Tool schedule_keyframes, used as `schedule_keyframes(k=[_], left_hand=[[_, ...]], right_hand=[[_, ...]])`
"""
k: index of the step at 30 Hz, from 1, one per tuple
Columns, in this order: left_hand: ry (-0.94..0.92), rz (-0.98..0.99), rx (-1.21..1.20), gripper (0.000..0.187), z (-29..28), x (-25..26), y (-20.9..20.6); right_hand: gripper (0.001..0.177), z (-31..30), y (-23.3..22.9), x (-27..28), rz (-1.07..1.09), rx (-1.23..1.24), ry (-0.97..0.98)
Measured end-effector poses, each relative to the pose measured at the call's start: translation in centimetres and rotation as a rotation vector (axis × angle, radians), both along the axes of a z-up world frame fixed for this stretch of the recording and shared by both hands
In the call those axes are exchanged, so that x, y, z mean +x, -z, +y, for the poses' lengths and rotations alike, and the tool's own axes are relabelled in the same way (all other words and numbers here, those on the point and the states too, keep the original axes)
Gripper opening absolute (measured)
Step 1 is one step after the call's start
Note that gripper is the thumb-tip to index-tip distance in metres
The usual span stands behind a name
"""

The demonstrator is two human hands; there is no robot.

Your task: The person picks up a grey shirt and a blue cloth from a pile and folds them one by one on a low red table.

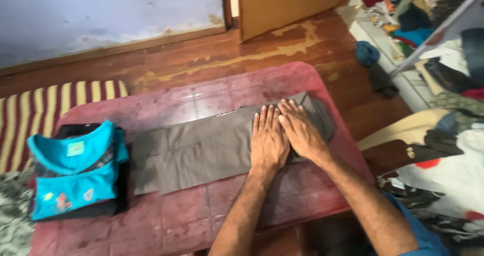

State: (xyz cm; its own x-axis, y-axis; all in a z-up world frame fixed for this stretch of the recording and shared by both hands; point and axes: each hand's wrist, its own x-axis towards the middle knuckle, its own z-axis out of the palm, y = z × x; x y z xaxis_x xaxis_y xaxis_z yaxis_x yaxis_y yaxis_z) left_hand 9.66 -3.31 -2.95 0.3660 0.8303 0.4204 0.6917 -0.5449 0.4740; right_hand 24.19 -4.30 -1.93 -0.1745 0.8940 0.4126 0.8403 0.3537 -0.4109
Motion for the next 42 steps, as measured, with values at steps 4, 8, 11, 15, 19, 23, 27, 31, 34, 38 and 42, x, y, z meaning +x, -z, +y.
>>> schedule_keyframes(k=[4,8,11,15,19,23,27,31,34,38,42], left_hand=[[-0.067,0.16,0.025,0.064,-0.4,-4.0,-1.8],[-0.189,0.301,0.042,0.071,0.2,-11.3,-2.8],[-0.208,0.326,0.007,0.074,0.9,-17.9,-2.7],[-0.166,0.321,-0.022,0.074,1.3,-22.7,-2.0],[-0.274,0.45,0.04,0.074,0.2,-21.6,-2.9],[-0.101,0.227,0.084,0.075,-1.7,-17.5,-2.6],[-0.173,0.225,-0.007,0.072,-0.9,-20.6,-3.3],[-0.408,0.232,-0.166,0.072,1.3,-27.1,-3.2],[-0.452,0.069,-0.128,0.068,1.9,-29.3,-1.7],[-0.496,0.086,-0.112,0.068,1.0,-27.8,-1.9],[-0.466,0.267,0.074,0.068,-0.7,-25.9,-2.9]], right_hand=[[0.057,-0.8,-0.6,-0.6,-0.276,0.008,0.1],[0.059,-1.0,-1.2,-0.6,-0.251,0.025,0.093],[0.059,-0.8,-1.4,-0.5,-0.264,0.018,0.087],[0.059,-1.2,-2.0,-1.2,-0.325,0.011,0.127],[0.057,-1.8,-3.7,-5.4,-0.311,0.112,0.027],[0.059,-3.3,-3.2,-11.1,-0.171,0.003,-0.218],[0.062,-2.8,-2.6,-13.3,-0.251,0.008,-0.201],[0.065,-3.0,-3.0,-12.9,-0.241,-0.004,-0.204],[0.065,-3.0,-2.7,-12.8,-0.259,-0.018,-0.19],[0.065,-3.1,-2.5,-12.8,-0.269,-0.017,-0.178],[0.065,-3.1,-2.7,-12.8,-0.279,-0.016,-0.175]])
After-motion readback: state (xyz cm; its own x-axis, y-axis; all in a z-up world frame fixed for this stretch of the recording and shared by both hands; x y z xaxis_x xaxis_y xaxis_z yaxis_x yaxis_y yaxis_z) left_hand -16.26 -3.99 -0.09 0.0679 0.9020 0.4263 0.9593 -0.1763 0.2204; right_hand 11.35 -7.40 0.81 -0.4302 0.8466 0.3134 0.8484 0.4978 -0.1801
